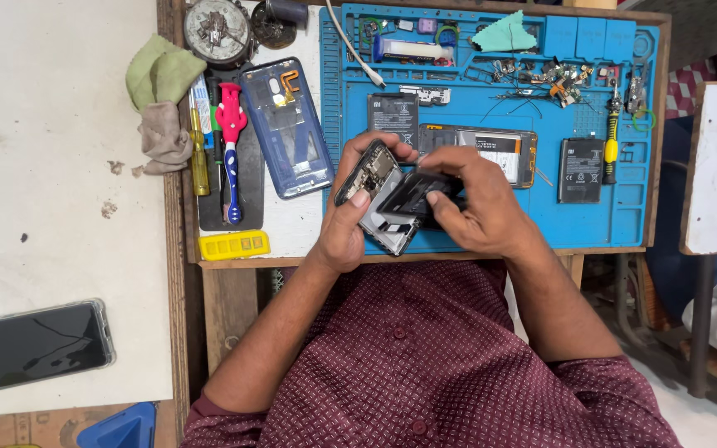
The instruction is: The person removes a battery from a disassembled smartphone and places it on the workbench. They then use a screwdriver to manipulate components on the phone's motherboard and reach for a tool on a shelf above.
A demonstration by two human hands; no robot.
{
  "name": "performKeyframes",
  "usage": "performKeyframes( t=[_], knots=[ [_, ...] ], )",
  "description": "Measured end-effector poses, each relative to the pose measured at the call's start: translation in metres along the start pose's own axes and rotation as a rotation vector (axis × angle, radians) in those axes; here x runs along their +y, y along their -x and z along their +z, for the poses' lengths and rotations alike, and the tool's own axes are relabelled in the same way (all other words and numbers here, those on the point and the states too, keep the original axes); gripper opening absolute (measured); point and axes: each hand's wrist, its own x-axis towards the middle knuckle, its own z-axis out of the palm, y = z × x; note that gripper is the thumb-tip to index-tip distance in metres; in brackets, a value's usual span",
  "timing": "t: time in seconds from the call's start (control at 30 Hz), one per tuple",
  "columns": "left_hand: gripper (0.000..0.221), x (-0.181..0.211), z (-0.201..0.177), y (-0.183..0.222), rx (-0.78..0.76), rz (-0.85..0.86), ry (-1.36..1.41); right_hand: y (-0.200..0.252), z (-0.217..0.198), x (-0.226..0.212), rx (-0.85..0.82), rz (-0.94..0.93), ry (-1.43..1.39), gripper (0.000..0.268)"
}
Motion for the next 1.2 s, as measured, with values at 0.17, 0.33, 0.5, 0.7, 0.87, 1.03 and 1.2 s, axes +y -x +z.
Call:
performKeyframes(
  t=[0.17, 0.33, 0.5, 0.7, 0.87, 1.03, 1.2],
  knots=[
    [0.071, -0.003, 0.001, 0.0, 0.023, 0.024, -0.003, 0.001, 0.004, -0.001, -0.054, 0.006, -0.129, 0.04],
    [0.07, -0.01, 0.001, 0.0, 0.057, 0.048, 0.033, 0.004, 0.021, 0.005, -0.004, 0.073, -0.279, 0.043],
    [0.07, -0.013, 0.002, 0.002, 0.084, 0.033, 0.059, 0.003, 0.03, 0.004, 0.064, 0.156, -0.441, 0.045],
    [0.066, -0.016, 0.002, 0.001, 0.086, 0.032, 0.165, -0.005, 0.019, -0.012, 0.001, 0.026, -0.038, 0.078],
    [0.063, -0.019, -0.002, -0.001, 0.09, 0.044, 0.208, -0.008, 0.016, -0.015, -0.021, -0.039, 0.046, 0.087],
    [0.063, -0.02, -0.003, -0.001, 0.09, 0.013, 0.271, -0.005, 0.012, -0.011, -0.066, -0.046, 0.071, 0.09],
    [0.069, -0.007, 0.0, -0.003, 0.072, -0.019, 0.19, -0.002, 0.009, 0.007, 0.128, 0.029, -0.605, 0.093]
  ],
)
